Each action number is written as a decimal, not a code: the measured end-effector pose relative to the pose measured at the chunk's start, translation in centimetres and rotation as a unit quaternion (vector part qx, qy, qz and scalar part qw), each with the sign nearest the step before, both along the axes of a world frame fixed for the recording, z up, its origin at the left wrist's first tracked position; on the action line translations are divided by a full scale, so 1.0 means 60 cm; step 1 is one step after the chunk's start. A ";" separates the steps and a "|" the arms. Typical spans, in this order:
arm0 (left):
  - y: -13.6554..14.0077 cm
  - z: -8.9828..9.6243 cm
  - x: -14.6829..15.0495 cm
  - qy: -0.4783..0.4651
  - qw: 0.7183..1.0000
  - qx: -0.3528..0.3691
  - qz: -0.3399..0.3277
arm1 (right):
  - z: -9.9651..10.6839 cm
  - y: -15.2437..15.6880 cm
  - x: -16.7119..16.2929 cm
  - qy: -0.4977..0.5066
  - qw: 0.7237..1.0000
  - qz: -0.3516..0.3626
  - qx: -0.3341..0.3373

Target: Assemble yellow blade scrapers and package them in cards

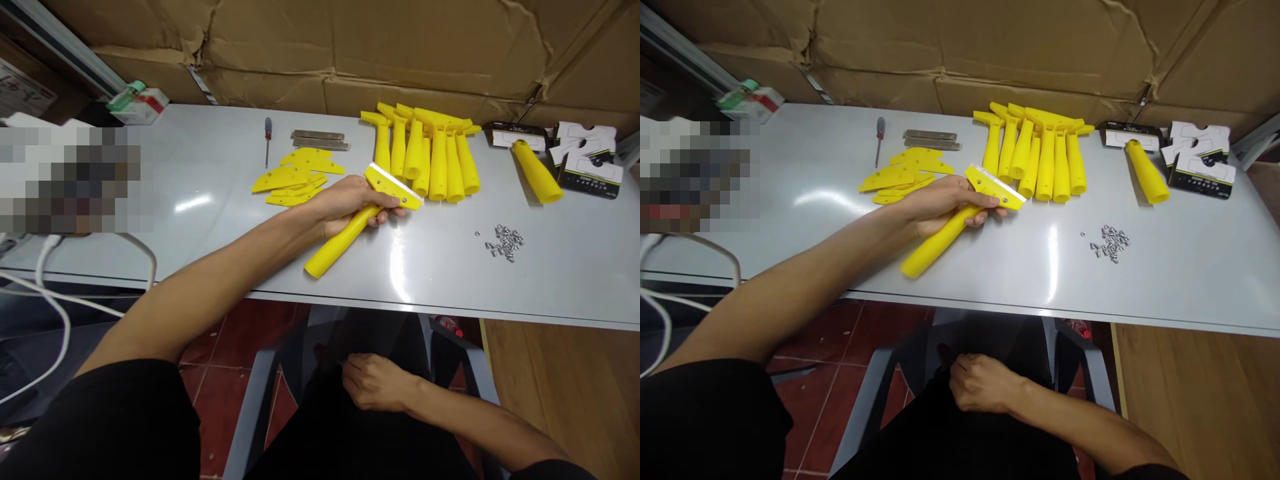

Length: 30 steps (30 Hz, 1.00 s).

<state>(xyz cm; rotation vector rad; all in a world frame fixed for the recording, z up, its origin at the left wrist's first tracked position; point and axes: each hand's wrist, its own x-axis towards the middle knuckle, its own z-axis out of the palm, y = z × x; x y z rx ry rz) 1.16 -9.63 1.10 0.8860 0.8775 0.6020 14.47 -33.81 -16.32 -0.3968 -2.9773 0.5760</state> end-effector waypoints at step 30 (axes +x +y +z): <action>-0.001 -0.002 -0.002 -0.005 1.000 0.004 -0.024 | 0.078 -0.016 0.037 0.119 0.898 -0.218 -0.364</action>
